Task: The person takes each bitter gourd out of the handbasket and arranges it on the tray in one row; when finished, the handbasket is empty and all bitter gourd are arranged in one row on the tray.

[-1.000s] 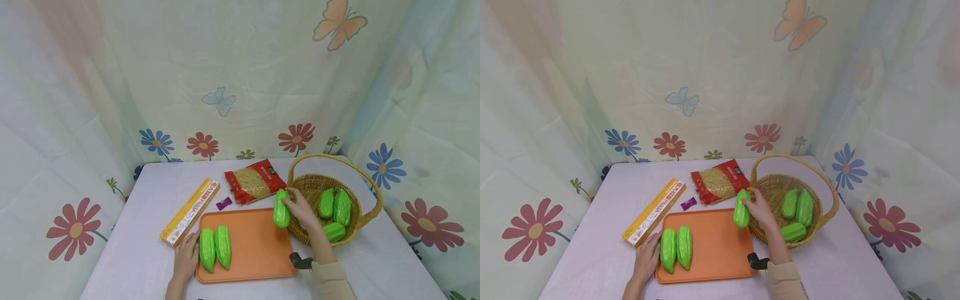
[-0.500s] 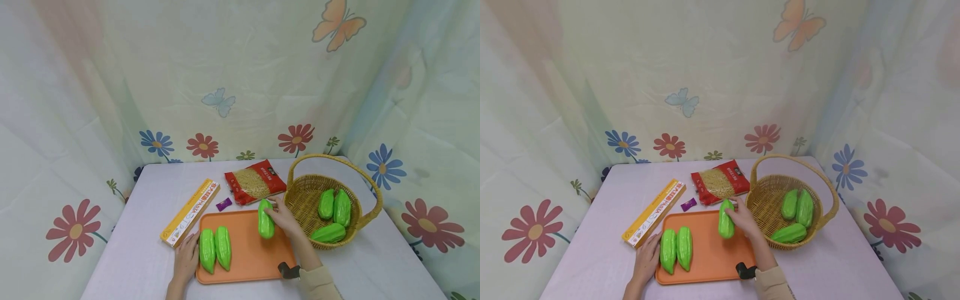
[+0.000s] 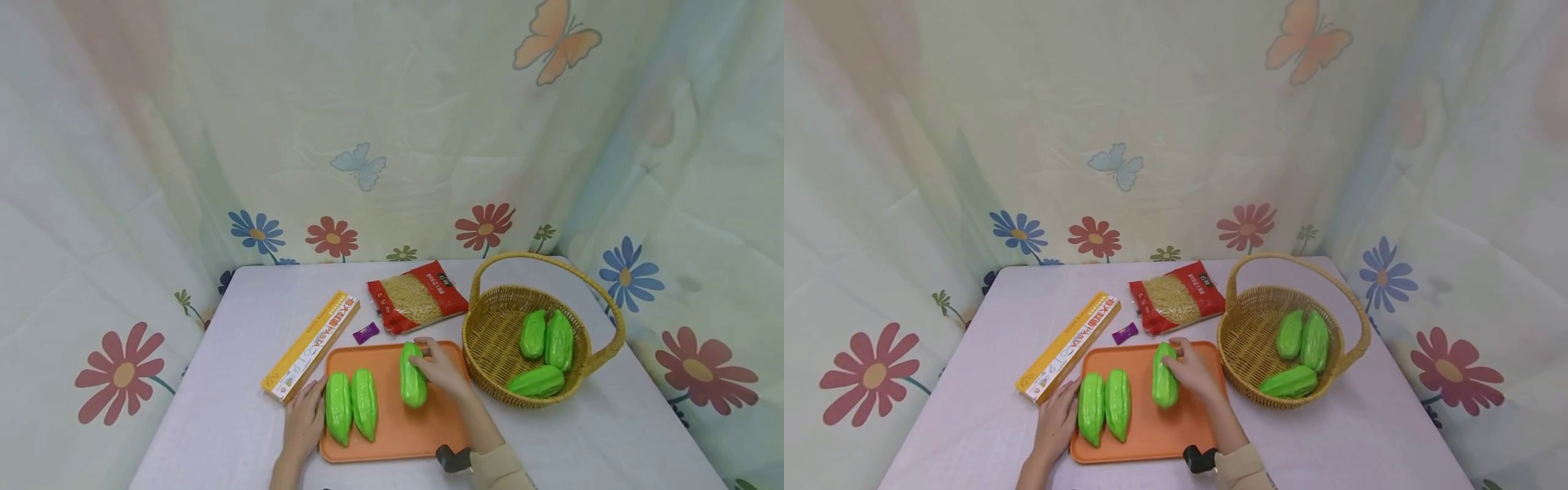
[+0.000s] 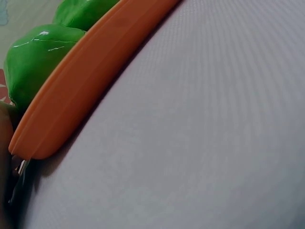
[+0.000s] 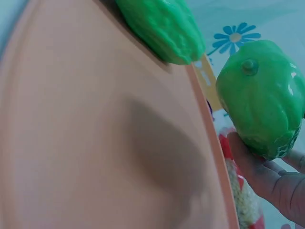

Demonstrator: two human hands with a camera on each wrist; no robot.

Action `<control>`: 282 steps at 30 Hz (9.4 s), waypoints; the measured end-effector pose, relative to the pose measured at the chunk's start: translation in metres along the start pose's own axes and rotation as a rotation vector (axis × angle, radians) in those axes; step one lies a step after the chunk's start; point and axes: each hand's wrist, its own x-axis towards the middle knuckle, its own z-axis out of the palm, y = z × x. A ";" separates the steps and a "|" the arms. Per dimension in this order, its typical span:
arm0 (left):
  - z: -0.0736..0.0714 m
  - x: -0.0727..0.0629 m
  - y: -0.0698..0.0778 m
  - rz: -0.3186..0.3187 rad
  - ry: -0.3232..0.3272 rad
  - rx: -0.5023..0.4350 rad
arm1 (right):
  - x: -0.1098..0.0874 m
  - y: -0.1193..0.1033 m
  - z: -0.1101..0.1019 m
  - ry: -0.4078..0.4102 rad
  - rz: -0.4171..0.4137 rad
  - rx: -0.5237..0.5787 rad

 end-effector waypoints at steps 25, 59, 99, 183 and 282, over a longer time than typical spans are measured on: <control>-0.002 0.000 0.002 0.010 0.009 -0.004 | -0.012 0.003 0.050 -0.046 -0.181 -0.213; -0.002 0.000 0.002 0.039 0.038 0.024 | -0.015 0.011 0.040 -0.075 -0.159 -0.270; -0.002 -0.001 0.002 0.002 0.010 0.003 | -0.003 -0.026 -0.128 0.142 -0.027 -0.163; 0.000 -0.002 0.001 0.028 0.037 0.007 | 0.033 0.030 -0.197 0.014 0.313 -0.694; -0.003 0.000 0.002 0.036 0.046 0.010 | -0.029 0.015 0.001 0.047 -0.177 -0.235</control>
